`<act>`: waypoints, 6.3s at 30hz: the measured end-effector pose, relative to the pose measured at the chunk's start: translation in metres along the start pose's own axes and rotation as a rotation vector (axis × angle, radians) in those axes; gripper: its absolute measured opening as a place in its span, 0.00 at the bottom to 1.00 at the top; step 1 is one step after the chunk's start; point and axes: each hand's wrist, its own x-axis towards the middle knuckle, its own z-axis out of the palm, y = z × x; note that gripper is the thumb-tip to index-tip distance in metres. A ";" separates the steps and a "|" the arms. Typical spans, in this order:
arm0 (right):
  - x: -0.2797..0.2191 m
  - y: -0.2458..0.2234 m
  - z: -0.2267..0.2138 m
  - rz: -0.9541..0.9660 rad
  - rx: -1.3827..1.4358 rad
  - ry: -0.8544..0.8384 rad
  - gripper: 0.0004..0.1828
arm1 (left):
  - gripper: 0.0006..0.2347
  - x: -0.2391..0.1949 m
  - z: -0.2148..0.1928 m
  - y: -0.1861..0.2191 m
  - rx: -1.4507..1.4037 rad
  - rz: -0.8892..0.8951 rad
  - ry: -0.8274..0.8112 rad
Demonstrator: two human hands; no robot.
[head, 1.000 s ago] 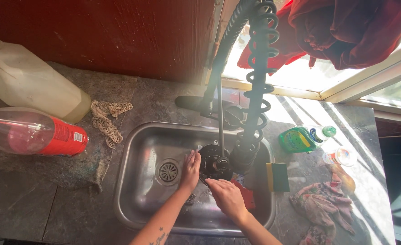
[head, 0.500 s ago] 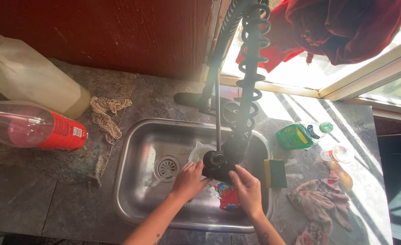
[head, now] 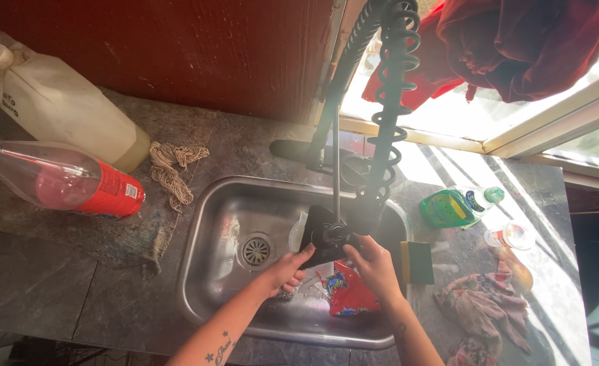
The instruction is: Washing and rinsing various plastic containers and a funnel in a sink
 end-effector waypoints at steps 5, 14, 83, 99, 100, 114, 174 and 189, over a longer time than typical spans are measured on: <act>0.003 -0.014 0.009 0.058 0.073 0.027 0.22 | 0.34 -0.046 0.012 0.031 -0.212 -0.195 -0.080; 0.048 0.082 0.076 0.066 0.122 0.110 0.07 | 0.47 -0.056 0.026 0.022 1.253 0.477 0.449; 0.009 -0.051 0.191 0.538 -1.082 -0.420 0.31 | 0.19 -0.401 -0.396 0.073 1.081 -0.039 0.807; -0.042 0.050 0.079 -0.092 -0.612 0.409 0.19 | 0.13 -0.135 -0.588 -0.036 0.697 0.936 0.954; -0.045 0.052 0.058 -0.090 -0.609 0.410 0.19 | 0.13 -0.139 -0.569 -0.062 0.658 0.923 0.969; -0.002 0.004 0.012 0.091 -0.149 0.282 0.36 | 0.51 -0.001 0.002 -0.042 0.135 -0.204 0.022; -0.009 -0.042 0.184 -0.576 -0.543 -0.411 0.33 | 0.22 -0.104 -0.032 -0.025 1.620 0.755 0.566; -0.013 -0.060 0.164 0.021 0.330 -0.264 0.17 | 0.25 -0.119 -0.130 0.026 1.373 0.382 0.448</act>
